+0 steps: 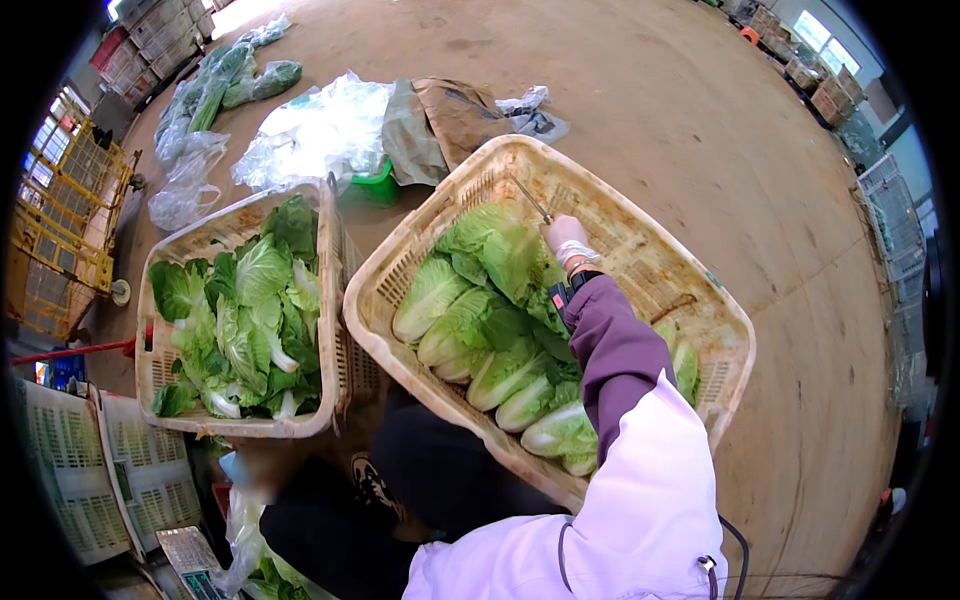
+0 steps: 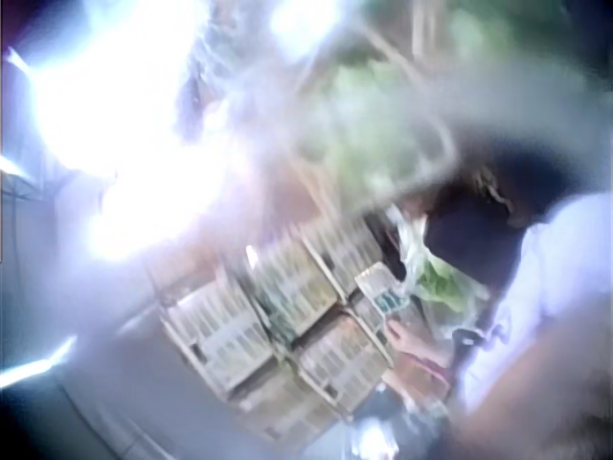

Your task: The person trims the base and outer leaves of napa cabbages using a knife, places the trimmed cabbages into plastic bags, weighs the bags on an electronic scale, and ties the bags closed.

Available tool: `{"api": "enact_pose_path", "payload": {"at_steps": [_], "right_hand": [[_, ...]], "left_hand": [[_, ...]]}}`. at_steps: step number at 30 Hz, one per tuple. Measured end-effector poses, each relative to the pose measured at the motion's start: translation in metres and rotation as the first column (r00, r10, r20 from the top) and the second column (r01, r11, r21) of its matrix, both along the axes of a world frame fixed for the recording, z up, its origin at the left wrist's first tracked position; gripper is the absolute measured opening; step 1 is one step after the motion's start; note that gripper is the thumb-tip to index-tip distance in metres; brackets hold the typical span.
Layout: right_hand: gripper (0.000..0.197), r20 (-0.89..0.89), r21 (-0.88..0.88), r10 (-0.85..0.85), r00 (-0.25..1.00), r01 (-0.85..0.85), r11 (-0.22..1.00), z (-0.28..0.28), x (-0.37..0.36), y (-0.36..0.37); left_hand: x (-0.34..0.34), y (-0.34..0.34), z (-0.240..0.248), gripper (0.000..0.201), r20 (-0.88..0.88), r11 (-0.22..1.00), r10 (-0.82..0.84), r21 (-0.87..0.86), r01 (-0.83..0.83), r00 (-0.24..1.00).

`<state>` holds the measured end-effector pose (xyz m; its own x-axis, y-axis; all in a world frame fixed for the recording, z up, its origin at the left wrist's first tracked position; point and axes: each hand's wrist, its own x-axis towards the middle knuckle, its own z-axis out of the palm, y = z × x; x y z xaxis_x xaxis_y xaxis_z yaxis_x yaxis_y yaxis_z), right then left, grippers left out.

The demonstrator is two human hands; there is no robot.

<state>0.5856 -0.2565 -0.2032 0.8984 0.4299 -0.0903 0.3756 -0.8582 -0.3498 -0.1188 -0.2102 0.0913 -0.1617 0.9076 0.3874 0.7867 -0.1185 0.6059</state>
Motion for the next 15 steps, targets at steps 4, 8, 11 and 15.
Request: {"api": "enact_pose_path", "payload": {"at_steps": [4, 8, 11, 15], "right_hand": [[0.049, -0.007, 0.048, 0.062, 0.998, -0.062, 0.997, -0.028, 0.019, 0.014], [0.057, -0.090, 0.083, -0.094, 0.991, 0.102, 0.991, -0.051, 0.021, 0.016], [0.062, -0.114, 0.117, -0.169, 0.979, 0.182, 0.976, -0.067, 0.017, 0.024], [0.062, -0.161, 0.204, -0.285, 0.945, 0.314, 0.927, -0.083, 0.016, 0.031]], "left_hand": [[0.045, 0.011, 0.013, 0.020, -0.032, 0.997, -0.026, -0.071, 0.023, 0.999], [0.106, 0.030, 0.003, 0.023, 0.076, 0.945, -0.075, -0.313, 0.095, 0.994], [0.110, 0.050, -0.025, 0.024, 0.104, 0.900, -0.208, -0.369, 0.232, 0.973], [0.101, 0.069, -0.061, 0.026, 0.173, 0.805, -0.417, -0.385, 0.451, 0.892]]}}
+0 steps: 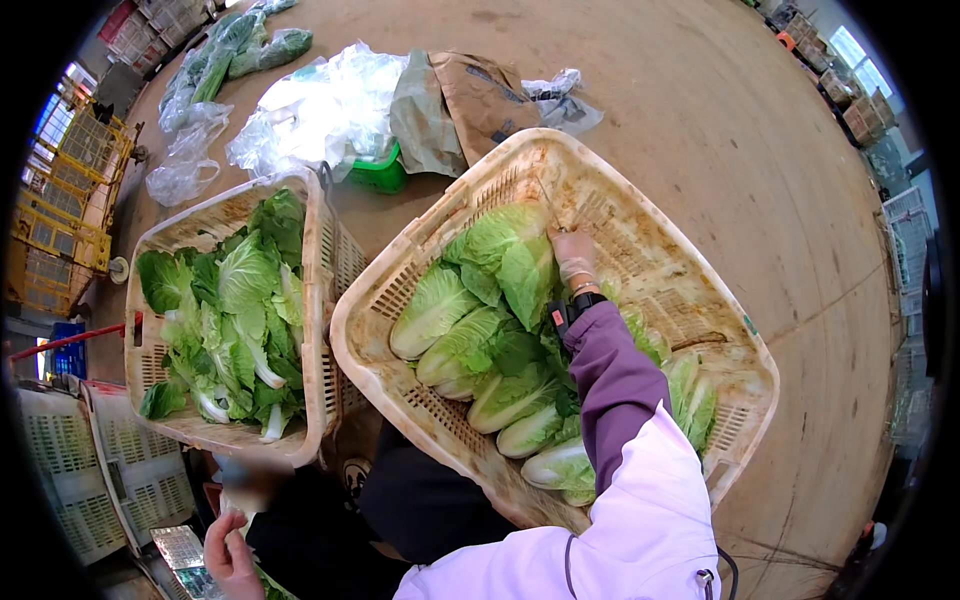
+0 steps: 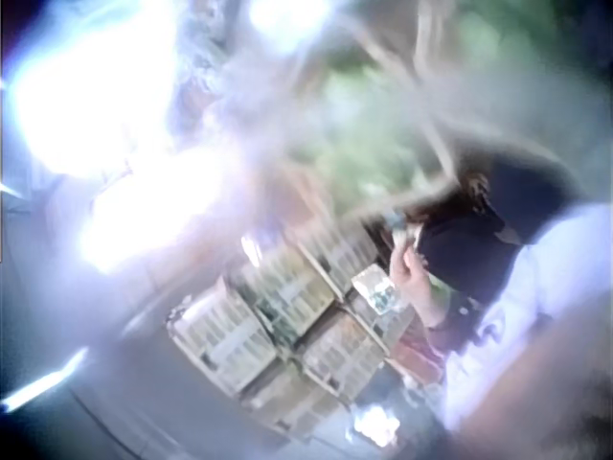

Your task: The person trims the base and outer leaves of napa cabbages using a knife, places the trimmed cabbages into plastic bags, weighs the bags on an electronic scale, and ties the bags closed.

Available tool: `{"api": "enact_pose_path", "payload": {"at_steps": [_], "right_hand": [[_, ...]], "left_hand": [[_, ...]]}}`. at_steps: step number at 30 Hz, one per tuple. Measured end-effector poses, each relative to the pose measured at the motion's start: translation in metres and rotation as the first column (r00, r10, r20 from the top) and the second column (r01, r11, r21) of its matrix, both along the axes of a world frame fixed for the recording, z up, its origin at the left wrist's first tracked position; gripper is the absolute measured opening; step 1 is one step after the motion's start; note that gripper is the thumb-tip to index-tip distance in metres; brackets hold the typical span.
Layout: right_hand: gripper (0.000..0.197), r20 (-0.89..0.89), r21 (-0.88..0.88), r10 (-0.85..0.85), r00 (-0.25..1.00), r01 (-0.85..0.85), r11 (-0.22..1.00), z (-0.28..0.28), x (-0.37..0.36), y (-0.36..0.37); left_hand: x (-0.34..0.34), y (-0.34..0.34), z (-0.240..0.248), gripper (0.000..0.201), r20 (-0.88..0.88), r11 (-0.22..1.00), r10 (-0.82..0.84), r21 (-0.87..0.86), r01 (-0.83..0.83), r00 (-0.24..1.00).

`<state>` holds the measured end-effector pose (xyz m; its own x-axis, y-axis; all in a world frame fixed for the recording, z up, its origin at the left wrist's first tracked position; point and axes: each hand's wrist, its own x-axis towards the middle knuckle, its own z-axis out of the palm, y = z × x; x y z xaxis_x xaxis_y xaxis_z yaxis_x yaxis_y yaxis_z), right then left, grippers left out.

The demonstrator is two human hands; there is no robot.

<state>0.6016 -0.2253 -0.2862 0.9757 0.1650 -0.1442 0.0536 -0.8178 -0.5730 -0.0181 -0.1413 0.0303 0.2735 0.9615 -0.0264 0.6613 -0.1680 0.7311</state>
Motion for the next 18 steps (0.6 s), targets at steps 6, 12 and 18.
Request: {"api": "enact_pose_path", "payload": {"at_steps": [6, 12, 18], "right_hand": [[0.056, 0.110, 0.195, -0.069, 0.992, 0.047, 0.980, -0.014, 0.007, -0.013], [0.047, 0.197, 0.664, -0.277, 0.941, 0.080, 0.743, 0.009, -0.015, -0.035], [0.030, -0.179, 0.632, -0.014, 0.984, 0.126, 0.765, 0.047, -0.012, -0.019]], "left_hand": [[0.027, 0.006, 0.003, 0.023, 0.097, 0.996, 0.073, -0.063, -0.067, 0.993], [0.031, 0.019, -0.013, 0.020, 0.153, 0.993, -0.091, -0.056, 0.101, 0.984], [0.072, 0.030, -0.028, 0.017, 0.218, 0.971, -0.140, -0.159, 0.176, 0.966]]}}
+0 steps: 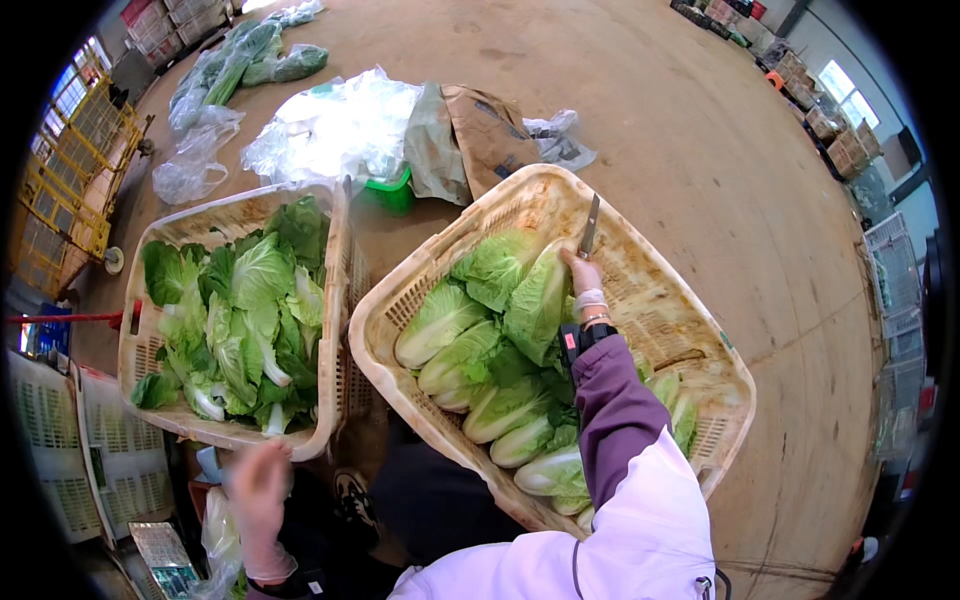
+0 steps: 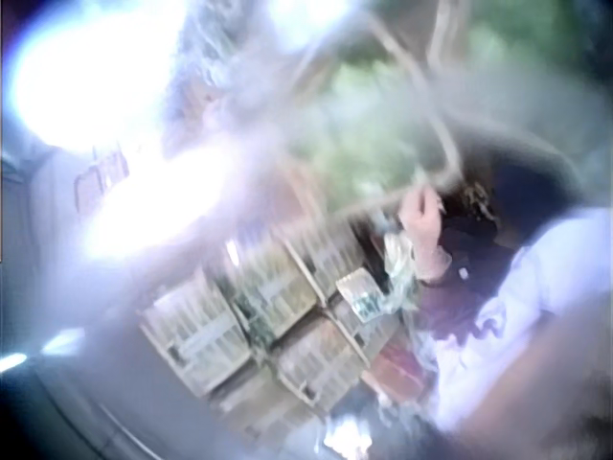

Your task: The person trims the base and outer leaves of napa cabbages using a knife, places the trimmed cabbages into plastic bags, weighs the bags on an electronic scale, and ties the bags closed.

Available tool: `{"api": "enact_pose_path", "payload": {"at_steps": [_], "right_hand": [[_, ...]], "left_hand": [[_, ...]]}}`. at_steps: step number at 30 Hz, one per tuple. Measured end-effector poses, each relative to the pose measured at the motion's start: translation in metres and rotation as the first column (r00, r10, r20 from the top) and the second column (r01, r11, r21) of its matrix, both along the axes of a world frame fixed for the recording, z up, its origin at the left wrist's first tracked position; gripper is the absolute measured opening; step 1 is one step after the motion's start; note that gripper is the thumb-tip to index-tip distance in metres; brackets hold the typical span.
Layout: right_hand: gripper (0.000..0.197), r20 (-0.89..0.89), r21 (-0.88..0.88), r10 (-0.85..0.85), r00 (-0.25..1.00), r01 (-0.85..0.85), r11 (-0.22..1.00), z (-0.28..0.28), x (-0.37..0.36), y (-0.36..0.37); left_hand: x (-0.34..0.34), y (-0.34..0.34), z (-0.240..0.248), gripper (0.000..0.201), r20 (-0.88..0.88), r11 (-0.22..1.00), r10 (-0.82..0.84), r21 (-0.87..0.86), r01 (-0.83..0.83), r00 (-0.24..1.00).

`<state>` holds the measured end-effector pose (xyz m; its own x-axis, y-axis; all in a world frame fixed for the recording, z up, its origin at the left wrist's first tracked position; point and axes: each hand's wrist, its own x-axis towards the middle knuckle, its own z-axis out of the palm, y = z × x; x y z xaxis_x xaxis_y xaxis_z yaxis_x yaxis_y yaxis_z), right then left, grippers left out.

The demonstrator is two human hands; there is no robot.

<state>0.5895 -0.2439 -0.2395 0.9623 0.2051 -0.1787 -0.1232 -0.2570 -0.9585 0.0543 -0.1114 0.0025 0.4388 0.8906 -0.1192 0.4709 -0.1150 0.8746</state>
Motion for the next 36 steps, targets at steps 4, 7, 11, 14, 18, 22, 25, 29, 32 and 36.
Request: {"api": "enact_pose_path", "payload": {"at_steps": [4, 7, 11, 14, 18, 22, 25, 29, 32, 36], "right_hand": [[0.033, -0.113, 0.173, 0.025, 0.993, -0.005, 0.985, 0.009, -0.003, 0.001], [0.035, -0.051, 0.061, 0.070, 0.996, -0.067, 0.996, 0.013, 0.003, -0.017], [0.043, 0.351, 0.056, 0.187, 0.917, -0.220, 0.974, 0.085, -0.044, -0.024], [0.050, 0.503, 0.020, 0.398, 0.767, -0.471, 0.882, 0.185, -0.088, -0.018], [0.056, 0.327, 0.233, 0.753, 0.571, -0.821, 0.522, 0.313, -0.175, 0.012], [0.057, 0.425, 0.334, 0.877, 0.223, -0.939, 0.076, 0.353, -0.272, 0.074], [0.060, 0.618, -0.267, 0.769, 0.165, -0.876, 0.402, 0.344, -0.320, 0.106], [0.060, 0.608, -0.393, 0.794, -0.024, -0.878, 0.274, 0.334, -0.370, 0.142], [0.059, 0.598, -0.392, 0.794, -0.108, -0.904, 0.172, 0.332, -0.391, 0.173], [0.039, 0.449, -0.523, 0.860, -0.243, -0.852, 0.032, 0.351, -0.397, 0.191]], "left_hand": [[0.004, 0.007, -0.011, 0.016, -0.087, 0.991, -0.087, 0.096, 0.095, 0.992], [0.002, 0.014, -0.016, 0.017, -0.094, 0.983, -0.117, 0.132, 0.129, 0.989], [0.003, 0.011, -0.004, 0.020, -0.101, 0.969, -0.148, 0.184, 0.165, 0.984], [0.019, 0.009, 0.023, 0.023, -0.054, 0.965, -0.191, 0.170, 0.198, 0.980], [0.056, 0.015, 0.047, 0.081, 0.179, 0.867, -0.413, 0.378, 0.325, 0.893], [0.059, 0.032, 0.047, 0.104, 0.513, 0.853, -0.515, 0.383, 0.353, 0.687], [0.028, 0.038, 0.036, 0.088, 0.756, 0.886, -0.265, -0.054, 0.460, 0.598], [-0.025, 0.056, 0.022, 0.074, 0.669, 0.968, -0.093, -0.111, 0.223, 0.738], [-0.049, 0.064, 0.022, 0.070, 0.635, 0.976, -0.049, -0.134, 0.173, 0.771], [-0.075, 0.074, 0.030, 0.063, 0.595, 0.965, -0.100, -0.138, 0.224, 0.798]]}}
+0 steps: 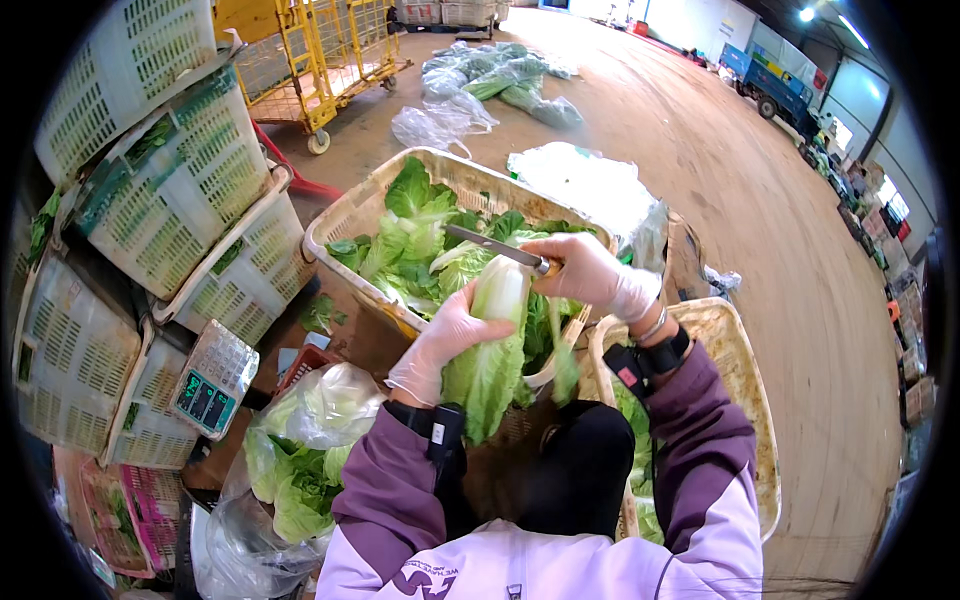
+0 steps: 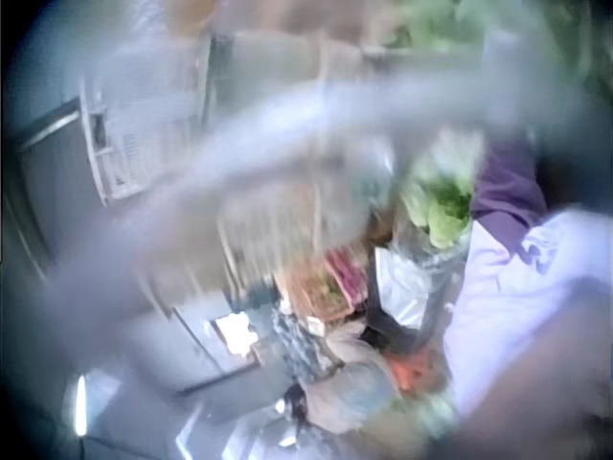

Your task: The person trims the base and outer leaves of napa cabbages using a knife, places the trimmed cabbages into plastic bags, weighs the bags on an electronic scale, and ties the bags closed.

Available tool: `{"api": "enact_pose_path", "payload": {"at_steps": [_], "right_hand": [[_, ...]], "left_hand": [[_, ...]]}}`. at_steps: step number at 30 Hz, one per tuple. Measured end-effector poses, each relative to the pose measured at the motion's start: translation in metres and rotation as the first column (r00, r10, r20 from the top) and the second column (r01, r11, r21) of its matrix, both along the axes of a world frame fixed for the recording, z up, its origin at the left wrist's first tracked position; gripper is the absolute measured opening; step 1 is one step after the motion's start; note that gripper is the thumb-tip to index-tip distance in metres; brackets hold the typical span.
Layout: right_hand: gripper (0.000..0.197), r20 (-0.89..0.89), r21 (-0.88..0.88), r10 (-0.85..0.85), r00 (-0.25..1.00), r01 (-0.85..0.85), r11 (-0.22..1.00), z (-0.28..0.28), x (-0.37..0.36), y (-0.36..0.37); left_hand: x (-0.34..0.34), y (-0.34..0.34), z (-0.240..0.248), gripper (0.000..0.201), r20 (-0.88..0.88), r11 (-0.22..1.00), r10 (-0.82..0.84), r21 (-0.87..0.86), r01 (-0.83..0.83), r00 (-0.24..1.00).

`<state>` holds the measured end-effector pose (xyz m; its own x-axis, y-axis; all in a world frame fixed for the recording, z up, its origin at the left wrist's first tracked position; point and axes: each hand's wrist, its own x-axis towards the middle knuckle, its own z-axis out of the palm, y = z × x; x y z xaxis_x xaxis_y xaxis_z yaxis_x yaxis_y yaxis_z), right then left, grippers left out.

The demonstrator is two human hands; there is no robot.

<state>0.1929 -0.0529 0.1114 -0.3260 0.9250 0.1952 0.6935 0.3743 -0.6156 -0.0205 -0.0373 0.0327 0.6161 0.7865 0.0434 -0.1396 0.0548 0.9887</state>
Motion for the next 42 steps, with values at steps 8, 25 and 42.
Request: {"api": "enact_pose_path", "payload": {"at_steps": [8, 25, 42], "right_hand": [[0.034, -0.033, 0.221, -0.198, 0.980, 0.200, 0.954, 0.033, 0.017, 0.069], [0.038, -0.776, -0.391, -0.126, 0.618, -0.314, 0.865, -0.040, -0.010, 0.026], [0.039, -0.394, -0.271, -0.428, 0.814, 0.342, 0.900, -0.067, -0.005, 0.004]], "left_hand": [[-0.021, -0.011, 0.014, 0.087, 0.401, 0.933, -0.213, -0.186, 0.307, 0.891], [0.027, 0.017, -0.035, 0.052, 0.264, 0.964, -0.128, -0.192, 0.182, 0.956], [0.045, 0.000, -0.018, 0.056, 0.300, 0.804, 0.159, -0.592, 0.053, 0.940]]}}
